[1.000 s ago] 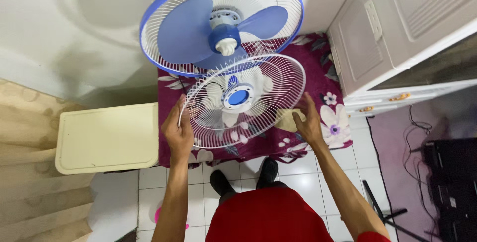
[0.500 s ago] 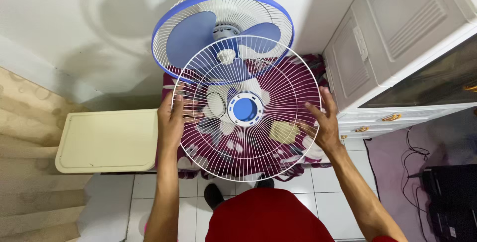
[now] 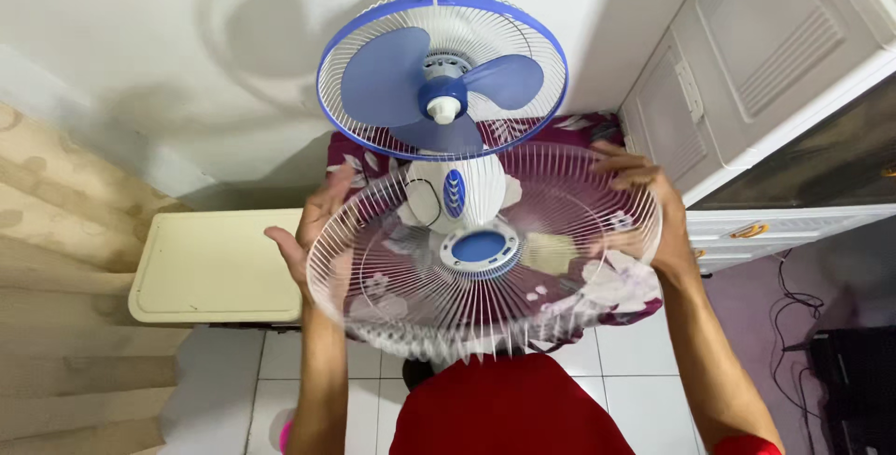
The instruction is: The person cleans the front grill of a standing electric fan using a cloth, then reattaches the grill and secures it with a screwdriver. The fan remains on a table covered with a floral cloth throughout the process.
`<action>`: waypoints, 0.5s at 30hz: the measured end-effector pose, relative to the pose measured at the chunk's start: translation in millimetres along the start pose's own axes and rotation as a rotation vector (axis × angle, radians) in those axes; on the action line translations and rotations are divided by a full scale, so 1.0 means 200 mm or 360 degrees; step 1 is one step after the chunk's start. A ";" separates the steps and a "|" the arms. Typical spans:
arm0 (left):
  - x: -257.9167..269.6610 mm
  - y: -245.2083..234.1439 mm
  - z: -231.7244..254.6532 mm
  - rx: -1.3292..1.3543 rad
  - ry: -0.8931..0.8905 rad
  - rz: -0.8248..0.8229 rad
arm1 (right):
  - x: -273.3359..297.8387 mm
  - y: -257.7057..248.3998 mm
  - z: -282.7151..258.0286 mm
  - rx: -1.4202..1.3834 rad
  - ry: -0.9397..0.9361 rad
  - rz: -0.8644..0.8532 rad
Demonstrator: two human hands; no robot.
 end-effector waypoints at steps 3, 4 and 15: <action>0.03 -0.08 -0.08 -0.0190 0.0066 0.0085 | 0.04 0.04 0.07 -0.0379 0.0330 0.0275; 0.05 -0.12 -0.10 -0.0278 0.0049 0.0154 | 0.06 0.05 0.11 -0.0449 0.0469 0.0395; 0.19 -0.36 -0.31 -0.0930 -0.0130 0.0316 | 0.53 0.32 0.32 0.0153 0.0880 0.0637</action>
Point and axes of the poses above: each hand's wrist, its own x-axis away from the middle knuckle, its own y-axis out of the palm, z = x × y, the point moved 5 cm from there along -x, towards the middle knuckle, and after that the axes turned 12 degrees about z, right-handed, at the moved point
